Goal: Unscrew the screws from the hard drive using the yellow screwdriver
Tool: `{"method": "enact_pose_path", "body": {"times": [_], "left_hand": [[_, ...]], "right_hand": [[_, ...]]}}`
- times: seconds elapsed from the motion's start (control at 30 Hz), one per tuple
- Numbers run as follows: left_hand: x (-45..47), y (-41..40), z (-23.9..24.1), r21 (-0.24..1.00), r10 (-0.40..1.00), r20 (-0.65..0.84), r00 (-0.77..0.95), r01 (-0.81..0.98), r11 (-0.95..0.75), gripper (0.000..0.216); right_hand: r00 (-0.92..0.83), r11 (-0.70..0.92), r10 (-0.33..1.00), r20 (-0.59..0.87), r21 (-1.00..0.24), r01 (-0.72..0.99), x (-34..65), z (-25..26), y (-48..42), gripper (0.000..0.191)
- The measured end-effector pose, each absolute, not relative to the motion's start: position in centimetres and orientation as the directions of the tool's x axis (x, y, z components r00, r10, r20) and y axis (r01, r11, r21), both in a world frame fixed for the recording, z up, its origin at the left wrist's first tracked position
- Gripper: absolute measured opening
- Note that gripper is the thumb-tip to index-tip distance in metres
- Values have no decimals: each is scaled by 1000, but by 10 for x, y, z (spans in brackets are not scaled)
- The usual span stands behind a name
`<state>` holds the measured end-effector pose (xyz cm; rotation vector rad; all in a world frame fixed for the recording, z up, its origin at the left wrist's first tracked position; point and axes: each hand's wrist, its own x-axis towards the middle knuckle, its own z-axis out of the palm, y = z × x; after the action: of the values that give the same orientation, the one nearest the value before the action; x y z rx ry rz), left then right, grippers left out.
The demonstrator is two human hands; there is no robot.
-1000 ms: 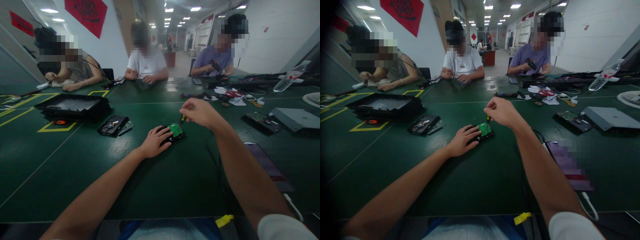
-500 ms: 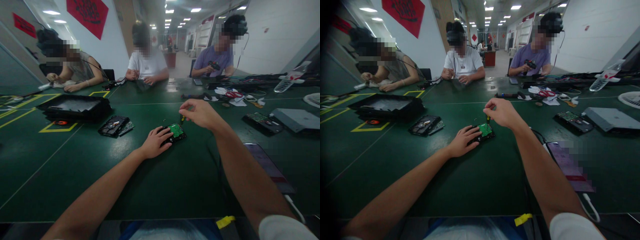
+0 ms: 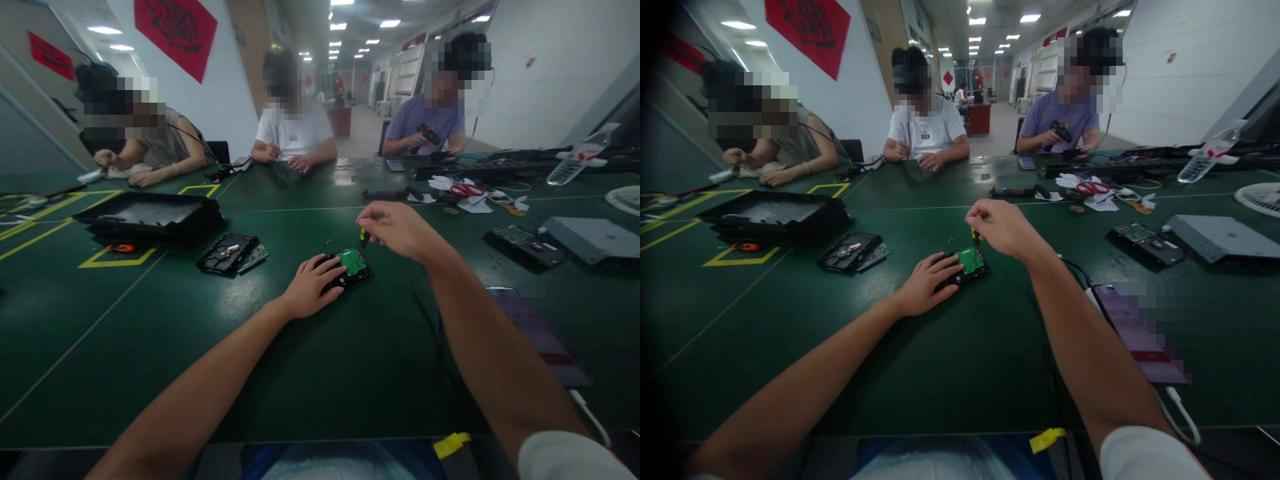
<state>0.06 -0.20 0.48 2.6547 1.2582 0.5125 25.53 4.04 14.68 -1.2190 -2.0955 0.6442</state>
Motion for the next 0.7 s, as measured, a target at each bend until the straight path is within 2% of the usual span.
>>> {"method": "enact_pose_path", "body": {"times": [0.17,0.33,0.53,0.7], "left_hand": [[0,-1,2,285,773,242,586,719,-634,60],[0,0,2,289,773,241,587,717,-635,59],[-1,-1,2,281,772,234,592,719,-636,59],[-1,-1,3,284,772,235,591,718,-636,59]], "right_hand": [[-361,445,891,274,-683,579,258,150,38,16],[-317,414,910,268,-636,651,257,155,35,19],[-352,431,899,262,-679,595,255,150,37,14],[-357,457,889,288,-613,645,255,152,38,20]]}}
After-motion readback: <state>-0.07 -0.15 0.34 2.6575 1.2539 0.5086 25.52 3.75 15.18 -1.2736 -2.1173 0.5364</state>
